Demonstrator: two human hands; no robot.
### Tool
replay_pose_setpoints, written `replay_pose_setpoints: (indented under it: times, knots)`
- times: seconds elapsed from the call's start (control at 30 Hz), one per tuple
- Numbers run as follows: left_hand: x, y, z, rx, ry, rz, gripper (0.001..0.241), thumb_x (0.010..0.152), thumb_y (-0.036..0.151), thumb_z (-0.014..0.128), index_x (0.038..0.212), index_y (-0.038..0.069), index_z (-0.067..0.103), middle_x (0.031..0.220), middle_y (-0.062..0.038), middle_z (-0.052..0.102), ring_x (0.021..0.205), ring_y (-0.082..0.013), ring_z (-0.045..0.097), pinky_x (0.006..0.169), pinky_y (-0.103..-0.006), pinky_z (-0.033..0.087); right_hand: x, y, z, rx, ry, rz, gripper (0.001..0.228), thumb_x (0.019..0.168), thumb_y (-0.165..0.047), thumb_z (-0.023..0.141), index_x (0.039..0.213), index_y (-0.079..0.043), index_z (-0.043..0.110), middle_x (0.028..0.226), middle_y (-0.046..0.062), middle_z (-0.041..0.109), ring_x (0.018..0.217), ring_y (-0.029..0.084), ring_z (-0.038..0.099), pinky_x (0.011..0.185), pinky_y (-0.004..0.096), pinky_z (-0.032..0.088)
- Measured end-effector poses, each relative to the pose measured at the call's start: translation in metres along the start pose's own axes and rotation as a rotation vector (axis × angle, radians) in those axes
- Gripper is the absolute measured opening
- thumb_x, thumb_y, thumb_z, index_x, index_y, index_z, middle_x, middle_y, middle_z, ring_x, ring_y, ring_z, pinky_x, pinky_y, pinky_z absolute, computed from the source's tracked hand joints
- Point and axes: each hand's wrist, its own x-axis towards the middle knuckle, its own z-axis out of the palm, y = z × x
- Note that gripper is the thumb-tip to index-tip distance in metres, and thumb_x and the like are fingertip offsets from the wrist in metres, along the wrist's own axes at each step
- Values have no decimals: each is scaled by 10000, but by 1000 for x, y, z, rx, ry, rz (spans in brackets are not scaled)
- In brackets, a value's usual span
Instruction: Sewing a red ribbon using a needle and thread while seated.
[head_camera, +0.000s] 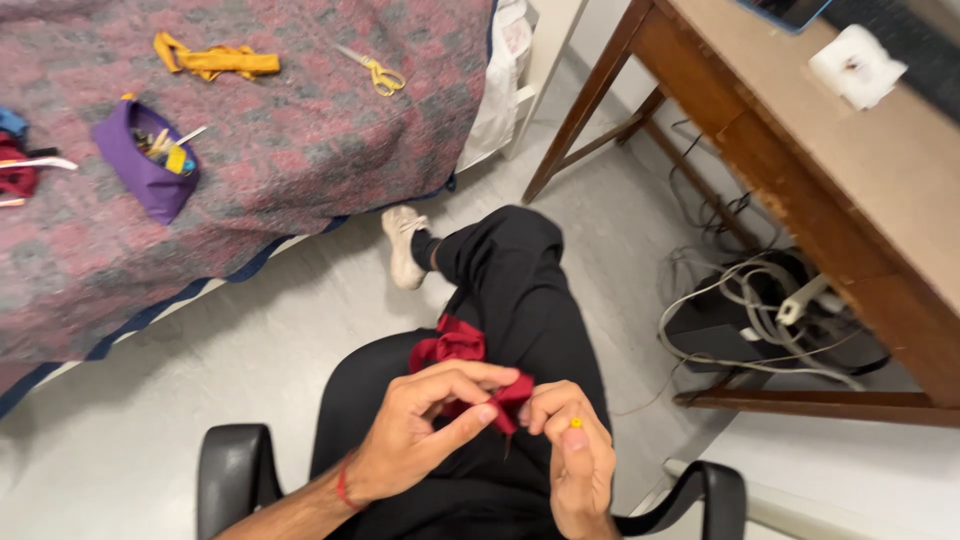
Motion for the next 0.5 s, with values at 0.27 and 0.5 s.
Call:
replay_pose_setpoints:
  times: [0.27, 0.5]
  knots:
    - [-6, 4, 4, -93, 7, 42, 76, 1047, 105, 687, 1029, 33, 705, 1301, -210, 750, 1214, -296, 762, 1066, -354, 632, -8, -11, -2, -189, -256, 42, 537, 1096, -282, 435, 606, -75, 516, 747, 121, 610, 806, 238, 604, 763, 334, 465]
    - [-8, 9, 4, -95, -30, 63, 52, 1063, 67, 651, 1051, 21, 674, 1301, -237, 742, 1208, -329, 766, 1054, -362, 644, -15, -8, -8, -213, -315, 79, 549, 1083, -313, 476, 597, -65, 532, 683, 89, 579, 782, 196, 604, 687, 308, 440]
